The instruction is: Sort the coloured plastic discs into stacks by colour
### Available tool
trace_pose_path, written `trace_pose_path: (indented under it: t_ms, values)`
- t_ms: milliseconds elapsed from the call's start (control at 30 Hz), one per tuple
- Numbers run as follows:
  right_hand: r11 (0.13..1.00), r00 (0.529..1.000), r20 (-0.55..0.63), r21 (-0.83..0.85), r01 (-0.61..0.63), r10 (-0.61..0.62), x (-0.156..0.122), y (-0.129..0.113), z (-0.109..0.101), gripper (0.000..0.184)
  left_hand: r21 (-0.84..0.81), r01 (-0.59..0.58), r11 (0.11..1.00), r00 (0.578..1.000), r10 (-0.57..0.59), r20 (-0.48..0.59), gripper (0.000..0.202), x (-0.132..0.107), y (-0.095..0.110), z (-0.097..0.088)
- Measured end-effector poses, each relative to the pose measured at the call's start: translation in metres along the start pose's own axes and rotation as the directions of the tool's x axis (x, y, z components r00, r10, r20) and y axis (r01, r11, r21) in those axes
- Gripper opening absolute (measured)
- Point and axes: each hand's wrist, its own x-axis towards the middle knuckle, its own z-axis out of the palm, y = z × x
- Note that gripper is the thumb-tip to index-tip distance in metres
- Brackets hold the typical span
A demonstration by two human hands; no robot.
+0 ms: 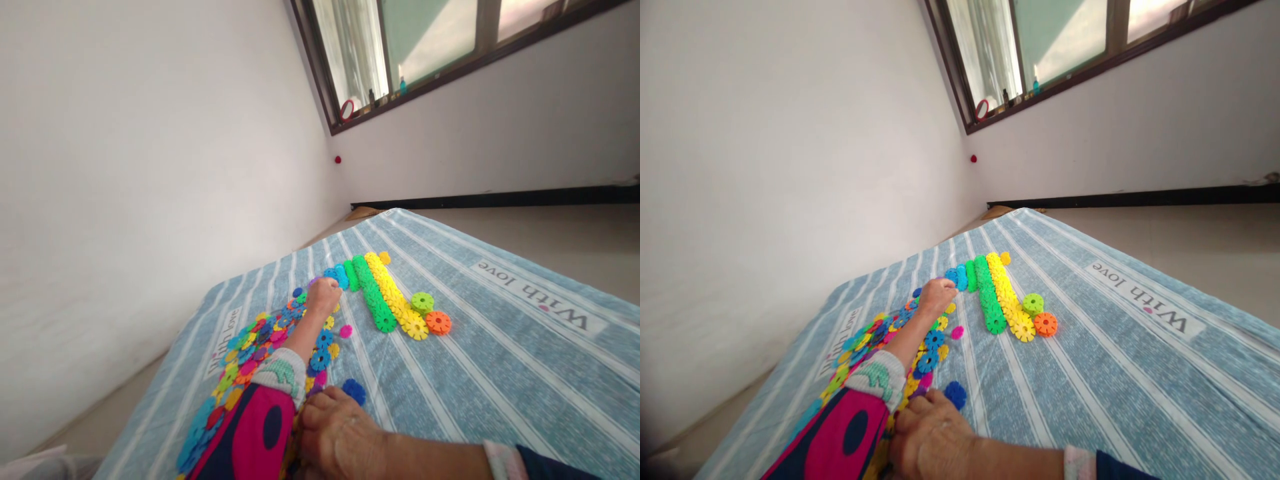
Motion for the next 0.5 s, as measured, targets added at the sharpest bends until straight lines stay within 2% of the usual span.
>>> trace_pose_path:
  t_ms: [167, 267, 500]
  values:
    - [1.0, 1.0, -0.015, 0.012, -0.014, 0.014, -0.009, -0.006, -0.016, 0.033, 0.063, 0.018, 0.998, 1.0, -0.018, 0.008, 0.027, -0.02, -0.039, -0.026]
    - [0.999, 0.999, 0.014, 0.017, -0.045, 0.045, -0.011, -0.011, -0.026, 0.028, 0.102, -0.014, 0.995, 0.999, 0.009, 0.043, 0.023, -0.035, -0.054, -0.036]
    - [0.997, 0.994, 0.076, 0.003, -0.079, 0.078, -0.013, -0.016, -0.037, 0.027, 0.141, -0.189, 0.972, 0.974, 0.167, 0.155, 0.015, -0.059, -0.054, -0.034]
